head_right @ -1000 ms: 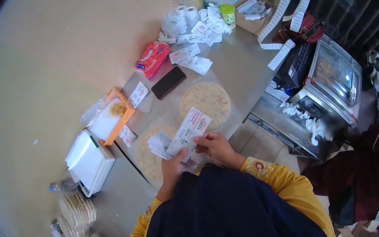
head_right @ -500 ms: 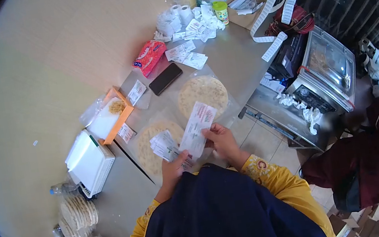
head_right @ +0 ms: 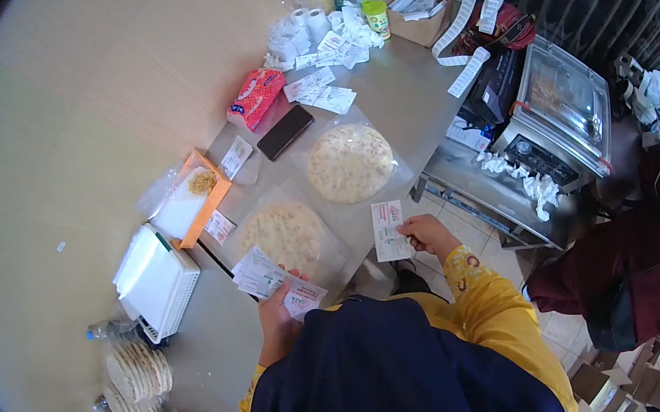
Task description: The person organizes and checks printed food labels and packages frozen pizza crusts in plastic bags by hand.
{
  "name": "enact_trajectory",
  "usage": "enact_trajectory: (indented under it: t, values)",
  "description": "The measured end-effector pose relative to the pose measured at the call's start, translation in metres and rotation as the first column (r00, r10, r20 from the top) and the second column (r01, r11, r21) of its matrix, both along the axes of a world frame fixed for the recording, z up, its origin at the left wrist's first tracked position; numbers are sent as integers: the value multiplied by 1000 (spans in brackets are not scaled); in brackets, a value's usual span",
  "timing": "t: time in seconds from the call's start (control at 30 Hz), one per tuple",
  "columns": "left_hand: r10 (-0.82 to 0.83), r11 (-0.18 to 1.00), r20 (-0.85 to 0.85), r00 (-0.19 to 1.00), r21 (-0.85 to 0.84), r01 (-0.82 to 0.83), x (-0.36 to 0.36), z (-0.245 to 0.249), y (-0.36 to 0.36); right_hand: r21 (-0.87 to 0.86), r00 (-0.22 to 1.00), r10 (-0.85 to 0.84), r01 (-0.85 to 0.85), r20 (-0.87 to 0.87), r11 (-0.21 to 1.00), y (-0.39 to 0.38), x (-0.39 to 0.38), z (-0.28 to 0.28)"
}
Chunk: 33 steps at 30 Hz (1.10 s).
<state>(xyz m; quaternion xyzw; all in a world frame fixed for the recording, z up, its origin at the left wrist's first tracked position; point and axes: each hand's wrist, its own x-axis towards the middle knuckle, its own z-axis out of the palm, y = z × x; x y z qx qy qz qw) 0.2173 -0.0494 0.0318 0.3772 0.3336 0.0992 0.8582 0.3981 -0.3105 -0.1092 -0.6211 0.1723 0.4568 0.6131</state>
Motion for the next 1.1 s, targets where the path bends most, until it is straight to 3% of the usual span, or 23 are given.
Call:
enact_trajectory:
  t: [0.23, 0.33, 0.53, 0.63, 0.83, 0.93, 1.03, 1.1]
  values:
    - [18, 997, -19, 1000, 74, -17, -10, 3, 0, 213, 919, -352, 314, 175, 925, 36, 17, -13]
    - [38, 995, -33, 999, 94, -35, -12, 4, -1, 252, 838, -523, 478, 156, 841, 55, 21, -20]
    - [57, 995, -63, 996, 87, -51, -13, -1, 1, 481, 716, -698, 622, -29, 618, 105, 45, -9]
    - [89, 994, -46, 995, 75, -86, -10, 0, -6, 520, 718, -689, 627, -98, 580, 121, 61, -19]
    - [161, 983, -84, 983, 105, -152, -7, 4, -5, 274, 701, -713, 690, -23, 670, 114, 68, 6]
    - [208, 974, -101, 973, 110, -197, -8, 2, 0, 386, 700, -713, 671, -47, 633, 96, 77, -18]
    - [220, 972, -96, 971, 111, -209, -4, 2, -1, 489, 697, -672, 691, -252, 533, 97, 85, -38]
    - [220, 972, -101, 970, 112, -208, 2, 6, -5, 498, 741, -609, 656, -281, 568, 107, 89, -43]
